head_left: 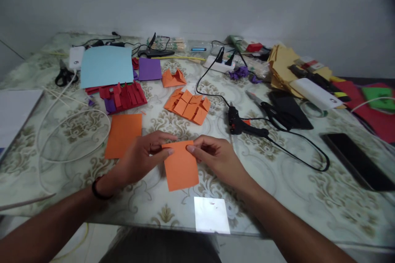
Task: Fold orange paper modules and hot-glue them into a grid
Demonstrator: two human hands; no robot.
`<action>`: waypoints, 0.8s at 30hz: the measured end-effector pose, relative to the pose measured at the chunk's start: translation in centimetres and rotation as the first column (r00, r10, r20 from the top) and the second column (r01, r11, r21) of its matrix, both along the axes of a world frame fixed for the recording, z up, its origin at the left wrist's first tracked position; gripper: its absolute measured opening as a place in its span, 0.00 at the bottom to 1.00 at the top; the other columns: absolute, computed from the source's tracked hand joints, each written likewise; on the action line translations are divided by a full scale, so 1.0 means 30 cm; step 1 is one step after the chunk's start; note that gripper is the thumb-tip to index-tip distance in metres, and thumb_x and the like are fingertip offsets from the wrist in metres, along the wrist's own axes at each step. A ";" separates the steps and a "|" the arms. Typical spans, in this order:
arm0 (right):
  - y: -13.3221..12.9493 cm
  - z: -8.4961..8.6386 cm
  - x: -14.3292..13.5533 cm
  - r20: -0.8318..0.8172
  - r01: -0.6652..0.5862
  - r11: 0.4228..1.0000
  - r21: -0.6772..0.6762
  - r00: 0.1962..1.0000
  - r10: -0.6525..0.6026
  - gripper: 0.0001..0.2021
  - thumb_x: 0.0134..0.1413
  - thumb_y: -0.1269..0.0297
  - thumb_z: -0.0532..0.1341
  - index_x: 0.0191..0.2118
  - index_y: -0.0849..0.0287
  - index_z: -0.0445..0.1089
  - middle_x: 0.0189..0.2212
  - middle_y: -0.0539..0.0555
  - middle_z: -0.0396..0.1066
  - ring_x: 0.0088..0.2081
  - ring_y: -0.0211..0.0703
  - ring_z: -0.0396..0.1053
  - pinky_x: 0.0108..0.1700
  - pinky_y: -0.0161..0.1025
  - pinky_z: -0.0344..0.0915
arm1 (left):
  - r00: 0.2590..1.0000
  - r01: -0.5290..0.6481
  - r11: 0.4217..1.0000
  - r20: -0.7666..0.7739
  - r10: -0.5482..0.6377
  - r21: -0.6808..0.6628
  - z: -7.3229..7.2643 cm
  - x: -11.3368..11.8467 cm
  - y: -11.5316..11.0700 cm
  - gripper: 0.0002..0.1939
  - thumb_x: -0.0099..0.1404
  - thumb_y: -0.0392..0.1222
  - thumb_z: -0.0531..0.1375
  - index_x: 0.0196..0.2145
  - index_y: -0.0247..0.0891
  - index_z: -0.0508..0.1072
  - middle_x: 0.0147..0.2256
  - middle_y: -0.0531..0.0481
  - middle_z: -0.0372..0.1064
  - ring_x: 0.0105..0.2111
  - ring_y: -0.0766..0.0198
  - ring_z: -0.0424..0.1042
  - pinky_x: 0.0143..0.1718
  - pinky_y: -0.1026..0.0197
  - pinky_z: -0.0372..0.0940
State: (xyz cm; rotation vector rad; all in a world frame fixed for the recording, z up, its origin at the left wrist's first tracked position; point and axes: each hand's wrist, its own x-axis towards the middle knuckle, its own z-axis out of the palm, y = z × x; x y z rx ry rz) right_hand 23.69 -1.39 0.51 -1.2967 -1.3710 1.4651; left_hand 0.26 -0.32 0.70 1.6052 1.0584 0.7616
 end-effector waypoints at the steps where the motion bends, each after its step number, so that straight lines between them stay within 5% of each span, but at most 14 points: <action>1: -0.001 -0.001 0.000 0.000 -0.001 1.000 0.004 1.000 0.001 0.21 0.53 0.44 0.71 0.28 0.58 0.72 0.23 0.48 0.65 0.26 0.37 0.58 0.28 0.36 0.54 | 1.000 -0.002 1.000 -0.009 0.002 0.013 -0.002 -0.001 0.000 0.14 0.70 0.46 0.66 0.51 0.40 0.80 0.34 0.49 0.80 0.32 0.64 0.77 0.33 0.65 0.69; 10: -0.004 -0.011 0.005 0.000 -0.015 1.000 0.011 1.000 0.015 0.22 0.57 0.44 0.69 0.28 0.58 0.70 0.23 0.47 0.63 0.26 0.37 0.57 0.29 0.37 0.52 | 0.999 -0.023 0.999 0.041 0.025 -0.045 0.005 0.006 0.001 0.13 0.70 0.46 0.67 0.48 0.38 0.82 0.43 0.44 0.85 0.43 0.57 0.83 0.42 0.62 0.77; 18: -0.009 -0.007 0.003 -0.022 -0.054 0.998 0.009 0.998 0.055 0.21 0.58 0.47 0.70 0.27 0.59 0.70 0.22 0.46 0.62 0.26 0.36 0.56 0.29 0.37 0.51 | 0.997 0.059 0.998 -0.051 -0.060 -0.027 0.000 0.003 0.004 0.16 0.71 0.43 0.64 0.55 0.38 0.78 0.32 0.52 0.82 0.27 0.66 0.76 0.26 0.68 0.65; 24: -0.007 -0.035 -0.016 -0.035 -0.046 0.998 0.034 0.998 0.047 0.18 0.59 0.48 0.69 0.32 0.60 0.72 0.26 0.48 0.67 0.29 0.37 0.61 0.32 0.36 0.58 | 0.986 0.074 0.997 -0.152 -0.072 0.006 -0.001 0.012 0.004 0.14 0.72 0.45 0.63 0.51 0.39 0.82 0.44 0.49 0.84 0.42 0.58 0.82 0.40 0.63 0.73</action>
